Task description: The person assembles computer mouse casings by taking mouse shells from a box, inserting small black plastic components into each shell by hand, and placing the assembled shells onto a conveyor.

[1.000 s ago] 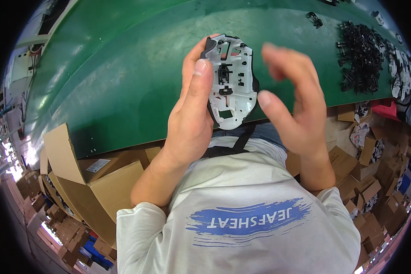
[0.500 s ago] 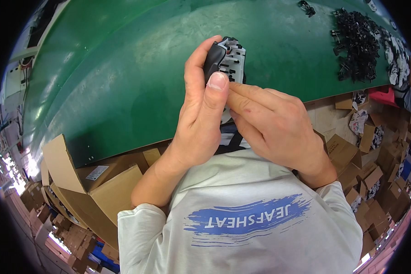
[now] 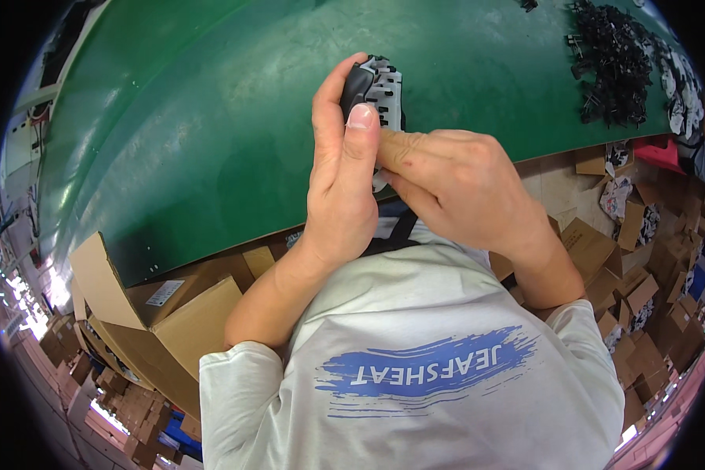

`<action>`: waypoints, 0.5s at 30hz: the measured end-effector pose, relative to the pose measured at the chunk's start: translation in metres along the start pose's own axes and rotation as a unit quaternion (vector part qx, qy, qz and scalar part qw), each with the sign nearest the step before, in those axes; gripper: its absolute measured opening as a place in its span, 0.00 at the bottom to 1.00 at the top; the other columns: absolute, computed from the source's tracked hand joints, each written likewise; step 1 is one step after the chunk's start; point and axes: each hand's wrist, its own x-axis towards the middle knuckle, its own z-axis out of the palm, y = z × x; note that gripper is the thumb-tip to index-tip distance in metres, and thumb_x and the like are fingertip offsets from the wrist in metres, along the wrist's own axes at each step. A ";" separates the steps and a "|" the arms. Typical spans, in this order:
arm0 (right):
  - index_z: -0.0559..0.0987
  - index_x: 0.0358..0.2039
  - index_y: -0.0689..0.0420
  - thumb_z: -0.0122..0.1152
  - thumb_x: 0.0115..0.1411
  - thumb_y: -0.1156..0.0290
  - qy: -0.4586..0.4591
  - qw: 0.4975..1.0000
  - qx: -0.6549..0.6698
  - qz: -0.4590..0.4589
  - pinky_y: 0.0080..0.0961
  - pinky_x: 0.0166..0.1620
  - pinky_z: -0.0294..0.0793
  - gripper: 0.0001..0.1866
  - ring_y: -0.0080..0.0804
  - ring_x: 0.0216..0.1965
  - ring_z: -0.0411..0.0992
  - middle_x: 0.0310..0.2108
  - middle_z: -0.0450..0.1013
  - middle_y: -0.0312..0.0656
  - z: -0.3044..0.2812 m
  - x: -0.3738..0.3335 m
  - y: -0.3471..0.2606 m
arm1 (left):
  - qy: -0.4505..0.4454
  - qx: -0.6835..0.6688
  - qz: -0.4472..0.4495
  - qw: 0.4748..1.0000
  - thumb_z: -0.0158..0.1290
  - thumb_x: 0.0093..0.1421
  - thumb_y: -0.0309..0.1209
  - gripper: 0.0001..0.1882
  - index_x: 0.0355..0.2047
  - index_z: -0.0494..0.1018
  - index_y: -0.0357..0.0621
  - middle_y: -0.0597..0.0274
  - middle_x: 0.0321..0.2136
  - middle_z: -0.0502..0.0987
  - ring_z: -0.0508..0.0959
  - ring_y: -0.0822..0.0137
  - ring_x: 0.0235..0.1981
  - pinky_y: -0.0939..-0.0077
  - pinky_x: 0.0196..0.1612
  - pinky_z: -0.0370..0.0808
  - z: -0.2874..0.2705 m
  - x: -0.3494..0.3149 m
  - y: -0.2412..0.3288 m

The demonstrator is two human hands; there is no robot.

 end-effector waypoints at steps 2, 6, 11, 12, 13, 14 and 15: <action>0.85 0.47 0.58 0.64 0.58 0.78 0.038 0.999 -0.016 -0.010 0.33 0.38 0.80 0.16 0.38 0.36 0.81 0.44 0.83 0.39 0.006 -0.001 0.004 | -0.001 -0.003 0.009 1.000 0.38 0.82 0.47 0.32 0.75 0.54 0.40 0.60 0.59 0.68 0.68 0.71 0.55 0.75 0.62 0.66 0.000 0.003 0.001; 0.85 0.48 0.57 0.67 0.56 0.77 0.168 0.984 -0.053 -0.031 0.32 0.37 0.77 0.18 0.36 0.34 0.79 0.45 0.81 0.36 0.018 0.005 0.010 | -0.003 -0.049 0.014 0.999 0.39 0.81 0.48 0.33 0.75 0.53 0.39 0.60 0.59 0.70 0.69 0.71 0.56 0.75 0.62 0.66 0.003 0.014 0.015; 0.86 0.47 0.57 0.68 0.57 0.76 0.122 0.992 -0.040 -0.020 0.33 0.37 0.78 0.16 0.37 0.33 0.78 0.44 0.80 0.38 0.004 0.012 0.005 | -0.024 -0.062 0.001 0.998 0.40 0.81 0.48 0.33 0.75 0.53 0.38 0.59 0.60 0.70 0.70 0.72 0.57 0.75 0.62 0.67 -0.002 0.010 0.021; 0.86 0.48 0.57 0.68 0.58 0.77 0.096 0.995 -0.005 -0.024 0.33 0.38 0.79 0.16 0.37 0.34 0.79 0.45 0.81 0.39 0.001 0.014 0.007 | -0.008 -0.062 -0.006 0.998 0.39 0.82 0.48 0.32 0.75 0.54 0.39 0.60 0.59 0.71 0.71 0.71 0.57 0.75 0.61 0.68 -0.003 0.009 0.022; 0.86 0.48 0.57 0.68 0.58 0.78 0.070 0.997 0.030 -0.029 0.33 0.39 0.80 0.16 0.37 0.36 0.80 0.45 0.81 0.41 -0.002 0.016 0.008 | 0.009 -0.062 -0.012 0.998 0.38 0.82 0.48 0.31 0.75 0.55 0.39 0.60 0.59 0.73 0.72 0.71 0.56 0.75 0.60 0.70 -0.004 0.007 0.023; 0.86 0.48 0.57 0.68 0.58 0.78 0.070 0.997 0.029 -0.031 0.33 0.39 0.80 0.16 0.37 0.36 0.80 0.45 0.81 0.41 -0.006 0.017 0.007 | 0.009 -0.062 -0.010 0.998 0.38 0.82 0.48 0.31 0.75 0.55 0.39 0.60 0.59 0.73 0.72 0.71 0.56 0.75 0.60 0.70 -0.008 0.006 0.023; 0.87 0.48 0.58 0.69 0.58 0.80 0.099 0.992 0.062 -0.042 0.32 0.41 0.81 0.17 0.38 0.38 0.81 0.46 0.81 0.43 -0.010 0.021 0.007 | 0.013 -0.149 -0.045 0.988 0.37 0.82 0.48 0.31 0.74 0.57 0.40 0.59 0.60 0.74 0.74 0.69 0.57 0.72 0.61 0.72 -0.013 0.008 0.022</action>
